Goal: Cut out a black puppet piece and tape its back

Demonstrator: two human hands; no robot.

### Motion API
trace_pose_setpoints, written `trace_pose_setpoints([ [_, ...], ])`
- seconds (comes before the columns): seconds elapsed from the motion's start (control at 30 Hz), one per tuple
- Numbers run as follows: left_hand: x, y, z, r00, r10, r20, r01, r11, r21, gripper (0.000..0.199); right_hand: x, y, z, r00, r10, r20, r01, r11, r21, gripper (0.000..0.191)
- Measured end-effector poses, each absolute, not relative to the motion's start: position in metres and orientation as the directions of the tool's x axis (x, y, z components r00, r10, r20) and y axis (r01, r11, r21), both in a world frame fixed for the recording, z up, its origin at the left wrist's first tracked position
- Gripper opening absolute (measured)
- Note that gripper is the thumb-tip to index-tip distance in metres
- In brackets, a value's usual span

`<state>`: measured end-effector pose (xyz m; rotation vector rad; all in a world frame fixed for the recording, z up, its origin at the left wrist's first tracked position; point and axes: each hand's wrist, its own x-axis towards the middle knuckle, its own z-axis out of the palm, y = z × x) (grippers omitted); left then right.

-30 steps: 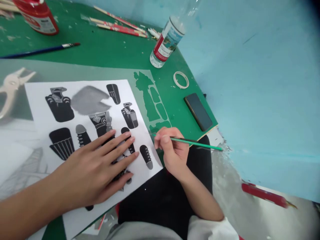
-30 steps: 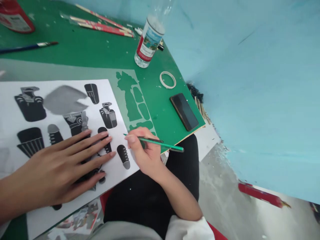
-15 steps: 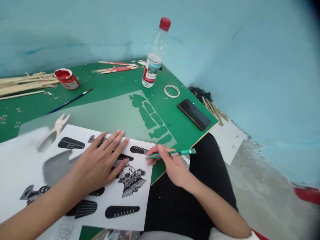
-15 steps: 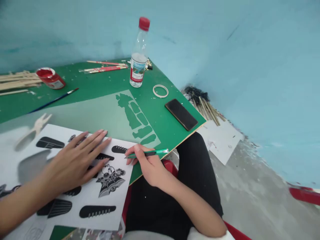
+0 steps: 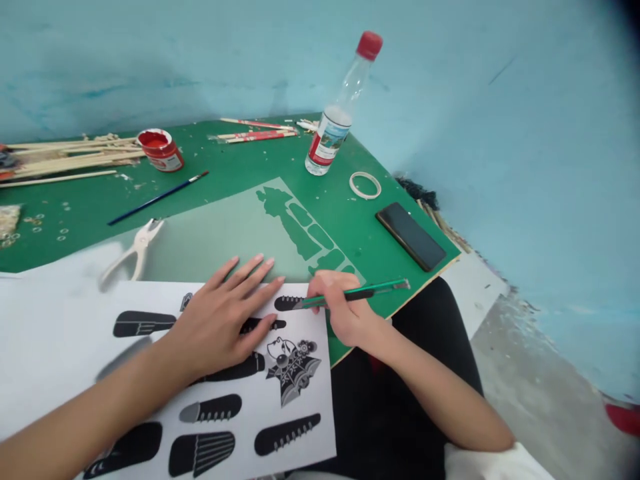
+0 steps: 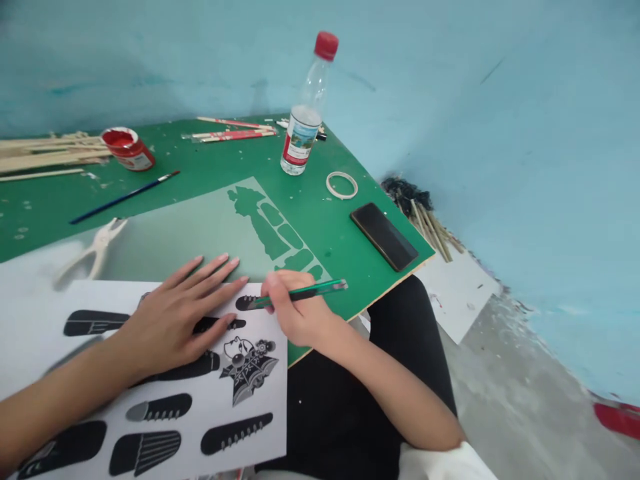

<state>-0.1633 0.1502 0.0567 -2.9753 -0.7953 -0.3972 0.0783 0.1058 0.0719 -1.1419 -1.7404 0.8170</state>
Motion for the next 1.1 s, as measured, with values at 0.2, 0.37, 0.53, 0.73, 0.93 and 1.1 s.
trace_pose_setpoints([
  [0.2, -0.158, 0.137, 0.047, 0.718, 0.661, 0.219, 0.633, -0.750, 0.190, 0.054, 0.069, 0.109, 0.058, -0.211, 0.877, 0.431, 0.558, 0.470, -0.683, 0.041],
  [0.37, -0.158, 0.136, 0.044, 0.717, 0.674, 0.181, 0.626, -0.736, 0.259, 0.059, 0.070, 0.113, 0.061, -0.366, 0.846, 0.387, 0.583, 0.533, -0.613, 0.041],
  [0.53, -0.158, 0.138, 0.043, 0.717, 0.674, 0.181, 0.614, -0.732, 0.294, 0.069, 0.064, 0.110, 0.060, -0.359, 0.865, 0.351, 0.625, 0.502, -0.598, 0.042],
  [0.73, -0.156, 0.137, 0.044, 0.711, 0.681, 0.178, 0.622, -0.726, 0.293, 0.068, 0.057, 0.106, 0.060, -0.423, 0.838, 0.346, 0.705, 0.544, -0.455, 0.039],
  [0.93, -0.156, 0.137, 0.042, 0.711, 0.679, 0.184, 0.620, -0.728, 0.291, 0.068, 0.057, 0.107, 0.058, -0.450, 0.819, 0.355, 0.695, 0.571, -0.437, 0.038],
  [1.1, -0.157, 0.137, 0.042, 0.709, 0.681, 0.183, 0.623, -0.727, 0.289, 0.067, 0.056, 0.107, 0.058, -0.453, 0.822, 0.345, 0.691, 0.568, -0.447, 0.038],
])
